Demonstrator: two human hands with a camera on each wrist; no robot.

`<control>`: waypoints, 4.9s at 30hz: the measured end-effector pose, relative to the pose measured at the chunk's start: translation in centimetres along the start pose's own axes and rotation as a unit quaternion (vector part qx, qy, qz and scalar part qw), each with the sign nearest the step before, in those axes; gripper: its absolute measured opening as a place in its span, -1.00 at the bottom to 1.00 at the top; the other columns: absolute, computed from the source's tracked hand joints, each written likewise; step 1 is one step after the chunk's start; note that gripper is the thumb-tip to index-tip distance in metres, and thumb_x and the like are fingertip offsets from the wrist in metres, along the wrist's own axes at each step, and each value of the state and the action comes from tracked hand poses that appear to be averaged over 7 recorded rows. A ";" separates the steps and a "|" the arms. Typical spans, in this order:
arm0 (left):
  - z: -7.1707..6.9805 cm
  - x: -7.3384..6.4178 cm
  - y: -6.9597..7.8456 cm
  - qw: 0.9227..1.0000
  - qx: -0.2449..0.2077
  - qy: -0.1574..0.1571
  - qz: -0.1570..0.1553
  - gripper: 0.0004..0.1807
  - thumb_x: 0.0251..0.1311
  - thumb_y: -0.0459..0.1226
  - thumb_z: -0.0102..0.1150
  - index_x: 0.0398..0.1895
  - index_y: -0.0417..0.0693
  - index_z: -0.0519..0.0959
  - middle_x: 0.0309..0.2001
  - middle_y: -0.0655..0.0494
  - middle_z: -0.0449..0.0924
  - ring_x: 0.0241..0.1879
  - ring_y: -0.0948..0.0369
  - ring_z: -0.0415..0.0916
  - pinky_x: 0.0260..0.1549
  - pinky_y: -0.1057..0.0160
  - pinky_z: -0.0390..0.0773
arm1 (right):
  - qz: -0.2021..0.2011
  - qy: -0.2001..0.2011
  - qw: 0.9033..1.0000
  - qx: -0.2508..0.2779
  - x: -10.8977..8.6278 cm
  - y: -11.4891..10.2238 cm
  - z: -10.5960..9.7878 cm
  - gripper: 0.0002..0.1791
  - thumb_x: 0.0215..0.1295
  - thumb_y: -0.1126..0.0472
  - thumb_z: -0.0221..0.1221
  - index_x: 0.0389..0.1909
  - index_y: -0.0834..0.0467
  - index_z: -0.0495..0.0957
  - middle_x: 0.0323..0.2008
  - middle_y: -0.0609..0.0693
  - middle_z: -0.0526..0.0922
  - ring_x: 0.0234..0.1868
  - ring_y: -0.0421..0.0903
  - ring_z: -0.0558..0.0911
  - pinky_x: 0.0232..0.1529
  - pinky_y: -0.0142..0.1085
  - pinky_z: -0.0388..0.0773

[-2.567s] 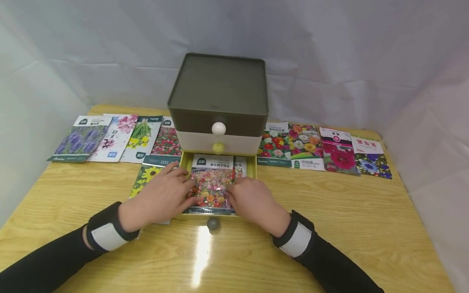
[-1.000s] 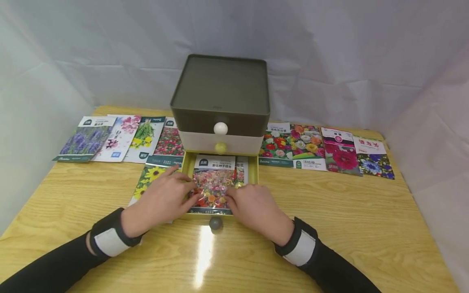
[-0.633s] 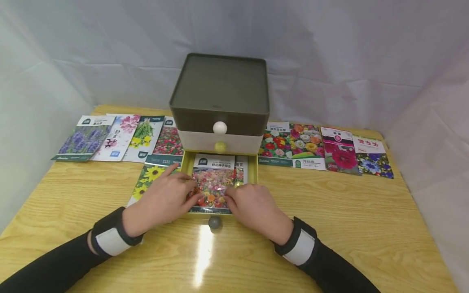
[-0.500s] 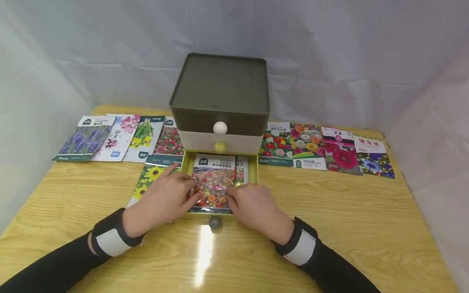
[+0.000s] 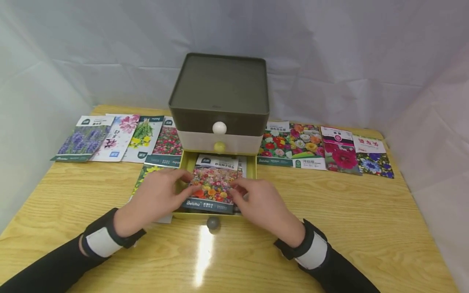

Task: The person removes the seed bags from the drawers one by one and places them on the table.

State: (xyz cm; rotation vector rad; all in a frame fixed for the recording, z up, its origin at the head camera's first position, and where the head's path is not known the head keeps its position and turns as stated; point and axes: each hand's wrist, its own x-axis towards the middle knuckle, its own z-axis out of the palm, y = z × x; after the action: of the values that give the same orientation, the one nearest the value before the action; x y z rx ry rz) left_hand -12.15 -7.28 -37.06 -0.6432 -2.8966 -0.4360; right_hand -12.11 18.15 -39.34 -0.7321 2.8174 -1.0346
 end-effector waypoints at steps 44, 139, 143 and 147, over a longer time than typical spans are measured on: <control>-7.3 -12.1 -18.2 0.907 -0.185 -0.117 -0.358 -0.23 0.29 0.16 -0.18 0.23 -0.37 0.19 0.01 -0.23 0.40 -0.18 0.14 0.46 -0.27 0.15 0.49 | -0.144 -0.111 0.983 0.006 -1.9 -2.2 0.5 -0.65 0.36 -0.09 -0.05 -0.03 -0.03 0.56 -0.05 -0.24 0.56 -0.01 -0.32 0.47 0.01 -0.35 0.39; -0.8 1.4 -0.8 0.992 -0.034 -0.109 0.060 -0.50 0.26 0.29 -0.36 -0.36 0.26 0.51 -0.47 0.46 0.44 -0.51 0.45 0.35 -0.51 0.39 0.39 | 0.156 0.005 0.986 -0.060 -5.6 10.9 -5.0 -0.56 0.32 -0.11 0.00 -0.14 0.16 0.62 -0.39 -0.05 0.64 -0.50 -0.18 0.50 -0.49 -0.23 0.42; -0.8 1.6 -1.1 0.991 -0.022 -0.109 0.080 -0.60 0.30 0.18 -0.22 -0.35 0.22 0.55 -0.49 0.43 0.44 -0.53 0.43 0.34 -0.50 0.38 0.38 | 0.082 0.036 0.991 -0.102 -4.4 8.0 -5.3 -0.72 0.30 0.01 0.06 -0.22 0.10 0.63 -0.43 -0.12 0.62 -0.49 -0.21 0.53 -0.48 -0.24 0.48; -0.3 2.0 -1.2 0.985 0.004 -0.124 0.122 -0.71 0.31 0.04 -0.10 -0.44 0.20 0.54 -0.58 0.43 0.41 -0.58 0.44 0.33 -0.40 0.35 0.41 | -0.013 0.046 0.994 -0.100 -2.6 4.7 -4.6 -0.79 0.28 0.05 0.10 -0.22 0.03 0.62 -0.36 -0.18 0.61 -0.43 -0.28 0.53 -0.44 -0.31 0.49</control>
State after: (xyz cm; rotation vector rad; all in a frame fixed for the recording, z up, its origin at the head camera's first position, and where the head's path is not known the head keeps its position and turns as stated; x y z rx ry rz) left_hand -14.42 -7.67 -36.70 -1.1095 -2.9856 -0.3320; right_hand -12.67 25.14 -39.00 -0.7580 3.0319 -0.8164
